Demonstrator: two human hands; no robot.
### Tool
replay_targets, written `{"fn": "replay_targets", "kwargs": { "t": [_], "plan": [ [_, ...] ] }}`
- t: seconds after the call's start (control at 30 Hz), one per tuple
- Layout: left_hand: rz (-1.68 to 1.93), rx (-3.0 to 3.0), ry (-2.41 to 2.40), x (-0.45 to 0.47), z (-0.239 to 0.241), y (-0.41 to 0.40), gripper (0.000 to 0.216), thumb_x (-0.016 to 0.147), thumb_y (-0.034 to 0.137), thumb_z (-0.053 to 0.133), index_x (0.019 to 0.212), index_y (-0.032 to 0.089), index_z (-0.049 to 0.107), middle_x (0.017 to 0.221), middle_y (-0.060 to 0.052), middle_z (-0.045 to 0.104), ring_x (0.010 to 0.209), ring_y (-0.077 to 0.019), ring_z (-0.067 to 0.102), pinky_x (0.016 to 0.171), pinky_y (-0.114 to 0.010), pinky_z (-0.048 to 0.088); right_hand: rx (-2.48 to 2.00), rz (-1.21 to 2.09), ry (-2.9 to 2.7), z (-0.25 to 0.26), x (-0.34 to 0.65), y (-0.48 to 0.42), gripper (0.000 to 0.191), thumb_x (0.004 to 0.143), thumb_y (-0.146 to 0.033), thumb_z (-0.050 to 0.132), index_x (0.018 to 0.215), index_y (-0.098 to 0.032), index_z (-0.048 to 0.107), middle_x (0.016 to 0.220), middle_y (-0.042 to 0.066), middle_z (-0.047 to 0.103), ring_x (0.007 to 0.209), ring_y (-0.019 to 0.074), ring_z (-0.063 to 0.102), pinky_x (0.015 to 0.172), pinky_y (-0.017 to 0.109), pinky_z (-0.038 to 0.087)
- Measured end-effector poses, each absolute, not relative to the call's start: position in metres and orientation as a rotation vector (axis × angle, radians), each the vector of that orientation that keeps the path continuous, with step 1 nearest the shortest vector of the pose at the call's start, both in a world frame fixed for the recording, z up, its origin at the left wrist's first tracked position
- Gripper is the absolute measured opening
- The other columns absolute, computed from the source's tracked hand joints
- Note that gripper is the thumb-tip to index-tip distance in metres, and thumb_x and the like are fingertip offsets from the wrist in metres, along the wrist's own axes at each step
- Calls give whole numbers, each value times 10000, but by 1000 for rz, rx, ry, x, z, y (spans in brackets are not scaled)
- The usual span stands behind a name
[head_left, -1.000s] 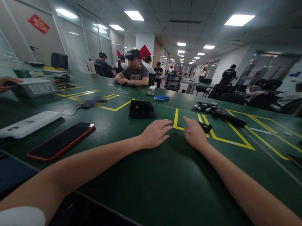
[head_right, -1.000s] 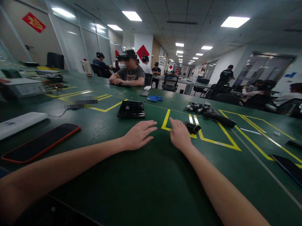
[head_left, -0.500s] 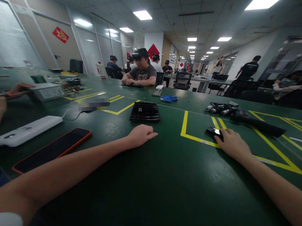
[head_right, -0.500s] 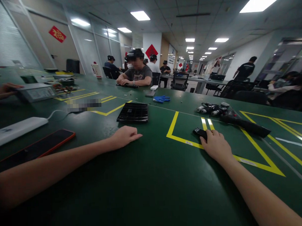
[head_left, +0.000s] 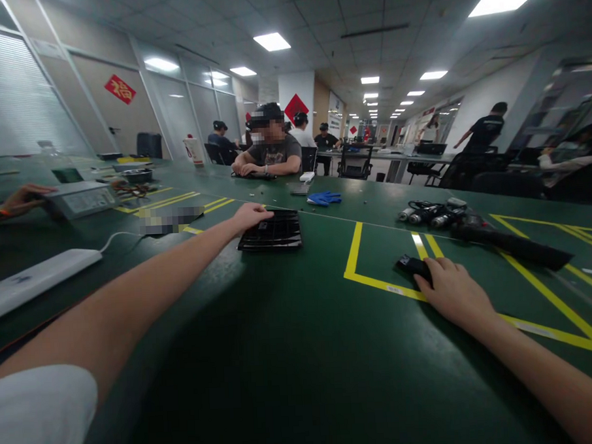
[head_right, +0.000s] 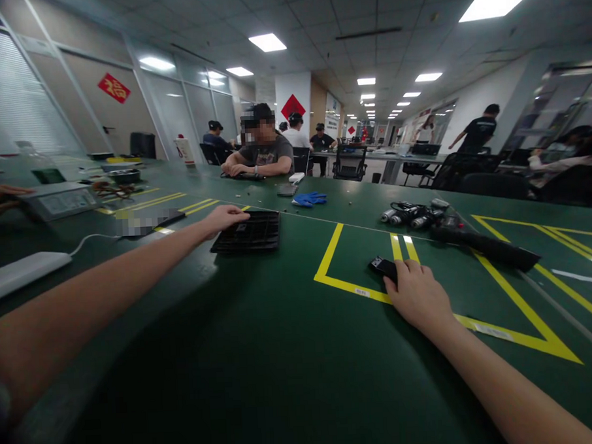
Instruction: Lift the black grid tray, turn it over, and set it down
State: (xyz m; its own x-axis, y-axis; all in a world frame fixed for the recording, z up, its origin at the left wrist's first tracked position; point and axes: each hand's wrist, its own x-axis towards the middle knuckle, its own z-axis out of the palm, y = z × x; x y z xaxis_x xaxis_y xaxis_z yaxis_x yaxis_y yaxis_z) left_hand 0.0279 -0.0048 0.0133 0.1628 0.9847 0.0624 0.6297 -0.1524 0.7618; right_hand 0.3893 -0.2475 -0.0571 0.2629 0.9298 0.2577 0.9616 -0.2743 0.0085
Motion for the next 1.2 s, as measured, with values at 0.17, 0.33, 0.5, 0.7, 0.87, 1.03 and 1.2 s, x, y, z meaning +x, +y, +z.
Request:
{"fn": "replay_targets", "kwargs": {
  "t": [0.17, 0.33, 0.5, 0.7, 0.87, 1.03, 1.2],
  "plan": [
    [151, 2329, 1618, 31, 16, 24, 288, 502, 256, 740, 756, 135, 680, 946, -104, 673, 1028, -279, 541, 866, -276, 374, -2349, -293, -1799, -57, 390, -246, 481, 868, -416, 317, 1166, -86, 500, 1172, 168, 541, 1041, 325, 482, 828, 430, 460],
    [-191, 2549, 1625, 38, 18, 29, 299, 588, 287, 696, 823, 102, 694, 984, -154, 667, 978, -285, 575, 837, -288, 395, -2342, -279, -1804, -56, 389, -244, 519, 868, -394, 328, 1266, -78, 436, 1203, 161, 542, 1056, 334, 474, 877, 453, 429],
    [-202, 2691, 1627, 38, 11, -3, 384, 756, 428, 568, 807, 64, 678, 943, -204, 658, 936, -290, 592, 797, -297, 413, -2268, -225, -1771, -62, 399, -241, 481, 843, -361, 401, 1226, -81, 483, 1199, 162, 552, 1065, 333, 477, 910, 454, 401],
    [126, 2785, 1508, 55, -11, -79, 513, 848, 520, 387, 1093, 97, 543, 1128, -165, 577, 991, -256, 563, 787, -298, 423, -2119, -11, -1592, -61, 378, -247, 420, 753, -347, 543, 1082, -88, 573, 1082, 166, 603, 1013, 312, 529, 903, 456, 398],
    [590, 2598, 1045, 87, -27, -151, 458, 849, 500, 410, 1079, 122, 526, 1014, -114, 587, 895, -216, 562, 738, -299, 435, -1616, 496, -1421, -60, 303, -263, 521, 704, -415, 568, 1135, -127, 509, 1134, 139, 582, 1025, 266, 553, 892, 421, 435],
    [754, 2421, 794, 94, -35, -198, 432, 839, 445, 464, 1111, 110, 486, 920, -87, 565, 814, -187, 528, 716, -304, 426, -1360, 567, -1443, -62, 264, -282, 476, 697, -416, 572, 1091, -150, 549, 1140, 125, 608, 1064, 280, 552, 910, 438, 445],
    [704, 2322, 742, 78, -40, -211, 461, 788, 425, 555, 1129, 125, 473, 818, -34, 531, 741, -164, 496, 656, -280, 404, -1279, 266, -1635, -75, 270, -271, 481, 741, -475, 557, 1155, -229, 554, 1250, 73, 555, 1173, 271, 481, 998, 476, 376]
  ]
}}
